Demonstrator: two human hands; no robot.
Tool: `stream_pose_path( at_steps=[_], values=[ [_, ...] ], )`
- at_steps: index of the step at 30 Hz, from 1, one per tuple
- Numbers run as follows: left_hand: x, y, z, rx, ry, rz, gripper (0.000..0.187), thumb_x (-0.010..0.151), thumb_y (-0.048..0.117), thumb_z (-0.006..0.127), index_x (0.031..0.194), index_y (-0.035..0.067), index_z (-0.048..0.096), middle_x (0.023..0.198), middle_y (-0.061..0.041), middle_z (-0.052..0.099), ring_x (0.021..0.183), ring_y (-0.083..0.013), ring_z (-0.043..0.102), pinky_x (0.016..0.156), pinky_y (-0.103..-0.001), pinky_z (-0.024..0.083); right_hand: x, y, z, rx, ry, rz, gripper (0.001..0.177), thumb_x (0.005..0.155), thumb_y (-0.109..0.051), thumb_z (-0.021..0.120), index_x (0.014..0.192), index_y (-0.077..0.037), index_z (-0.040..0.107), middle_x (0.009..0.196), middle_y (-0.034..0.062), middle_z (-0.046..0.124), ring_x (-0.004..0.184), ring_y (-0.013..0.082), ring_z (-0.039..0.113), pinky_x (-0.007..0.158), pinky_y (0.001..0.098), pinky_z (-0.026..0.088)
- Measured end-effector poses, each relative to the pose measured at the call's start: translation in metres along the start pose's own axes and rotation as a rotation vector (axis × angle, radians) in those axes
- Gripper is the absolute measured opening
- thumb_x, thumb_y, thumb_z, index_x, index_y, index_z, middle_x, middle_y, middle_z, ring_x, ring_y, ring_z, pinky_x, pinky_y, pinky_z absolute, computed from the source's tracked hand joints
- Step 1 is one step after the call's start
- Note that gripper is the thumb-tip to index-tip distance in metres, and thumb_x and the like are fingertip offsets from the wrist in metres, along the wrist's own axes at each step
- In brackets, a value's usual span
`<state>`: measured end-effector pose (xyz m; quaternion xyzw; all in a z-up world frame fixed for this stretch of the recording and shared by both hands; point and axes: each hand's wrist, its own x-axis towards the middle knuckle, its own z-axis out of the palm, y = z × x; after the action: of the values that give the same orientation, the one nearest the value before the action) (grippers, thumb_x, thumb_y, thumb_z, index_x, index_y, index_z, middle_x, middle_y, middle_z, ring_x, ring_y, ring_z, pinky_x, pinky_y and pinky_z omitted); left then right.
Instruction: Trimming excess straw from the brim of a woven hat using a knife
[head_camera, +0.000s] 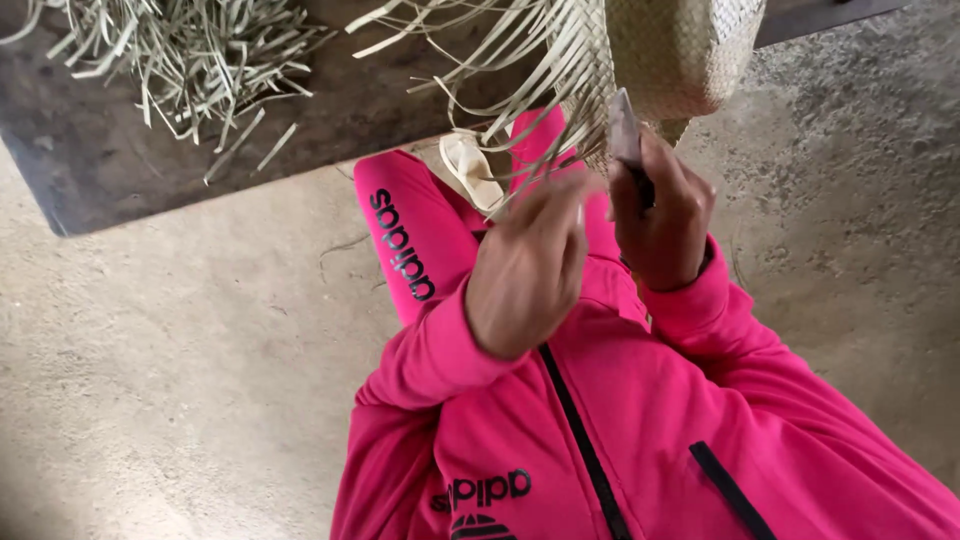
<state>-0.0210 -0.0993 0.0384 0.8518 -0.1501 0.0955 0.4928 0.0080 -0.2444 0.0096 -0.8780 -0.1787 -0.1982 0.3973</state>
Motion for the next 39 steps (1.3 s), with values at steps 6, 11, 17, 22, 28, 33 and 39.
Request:
stream_pose_path(
  at_steps=[6, 11, 17, 22, 28, 33, 39],
  values=[
    [0.012, -0.041, 0.039, -0.065, 0.126, -0.089, 0.048, 0.096, 0.028, 0.041, 0.124, -0.012, 0.041, 0.103, -0.031, 0.054, 0.097, -0.0526, 0.052, 0.082, -0.058, 0.045, -0.017, 0.010, 0.016, -0.049, 0.057, -0.021, 0.023, 0.087, 0.007, 0.061, 0.109, 0.004, 0.064, 0.062, 0.0104, 0.059, 0.053, 0.0238, 0.063, 0.048, 0.0320, 0.047],
    [0.013, -0.063, 0.052, -0.507, 0.087, -0.344, 0.034, 0.093, 0.036, 0.047, 0.098, 0.006, 0.060, 0.074, -0.015, 0.066, 0.077, -0.0364, 0.065, 0.070, -0.047, 0.049, -0.023, 0.022, 0.002, -0.062, 0.030, -0.057, 0.024, 0.091, -0.001, 0.058, 0.113, 0.007, 0.060, 0.085, 0.0215, 0.063, 0.074, 0.0431, 0.062, 0.057, 0.0413, 0.048],
    [0.018, -0.053, 0.067, -0.958, 0.124, -0.316, 0.013, 0.083, 0.018, 0.066, 0.083, 0.005, 0.065, 0.062, -0.007, 0.063, 0.063, -0.0108, 0.062, 0.068, -0.025, 0.051, -0.015, 0.011, -0.021, 0.046, -0.070, 0.019, 0.022, 0.092, -0.004, 0.057, 0.109, 0.009, 0.062, 0.077, 0.0211, 0.061, 0.069, 0.0443, 0.061, 0.055, 0.0389, 0.045],
    [0.017, -0.054, 0.068, -0.889, 0.122, -0.281, 0.010, 0.083, 0.019, 0.066, 0.084, 0.009, 0.066, 0.063, -0.005, 0.065, 0.066, -0.0097, 0.066, 0.065, -0.022, 0.053, -0.011, 0.014, -0.033, 0.097, -0.132, 0.075, 0.023, 0.095, -0.003, 0.055, 0.111, 0.010, 0.064, 0.069, 0.0174, 0.062, 0.057, 0.0255, 0.061, 0.052, 0.0314, 0.042],
    [0.014, -0.051, 0.070, -0.579, 0.113, -0.163, 0.017, 0.086, 0.026, 0.061, 0.092, 0.011, 0.065, 0.063, -0.010, 0.063, 0.064, -0.0244, 0.067, 0.063, -0.033, 0.055, -0.005, 0.003, -0.037, -0.072, -0.211, 0.089, 0.015, 0.097, -0.008, 0.056, 0.088, 0.000, 0.065, 0.049, 0.0083, 0.053, 0.046, 0.0281, 0.057, 0.047, 0.0275, 0.041],
    [0.011, -0.045, 0.078, -0.525, 0.128, -0.174, 0.017, 0.087, 0.028, 0.060, 0.094, 0.014, 0.065, 0.067, -0.011, 0.064, 0.067, -0.0304, 0.067, 0.062, -0.035, 0.053, -0.010, 0.014, -0.046, -0.207, -0.255, 0.113, 0.031, 0.099, -0.014, 0.061, 0.070, -0.008, 0.057, 0.043, 0.0067, 0.043, 0.038, 0.0259, 0.047, 0.044, 0.0281, 0.034],
    [0.012, -0.033, 0.066, -0.233, 0.063, -0.195, 0.017, 0.088, 0.029, 0.057, 0.095, 0.016, 0.064, 0.069, -0.014, 0.065, 0.067, -0.0376, 0.064, 0.059, -0.047, 0.053, -0.024, 0.027, -0.046, -0.235, -0.172, 0.102, 0.035, 0.099, -0.014, 0.062, 0.066, -0.009, 0.051, 0.043, 0.0051, 0.034, 0.038, 0.0255, 0.044, 0.046, 0.0260, 0.033]
  ],
)
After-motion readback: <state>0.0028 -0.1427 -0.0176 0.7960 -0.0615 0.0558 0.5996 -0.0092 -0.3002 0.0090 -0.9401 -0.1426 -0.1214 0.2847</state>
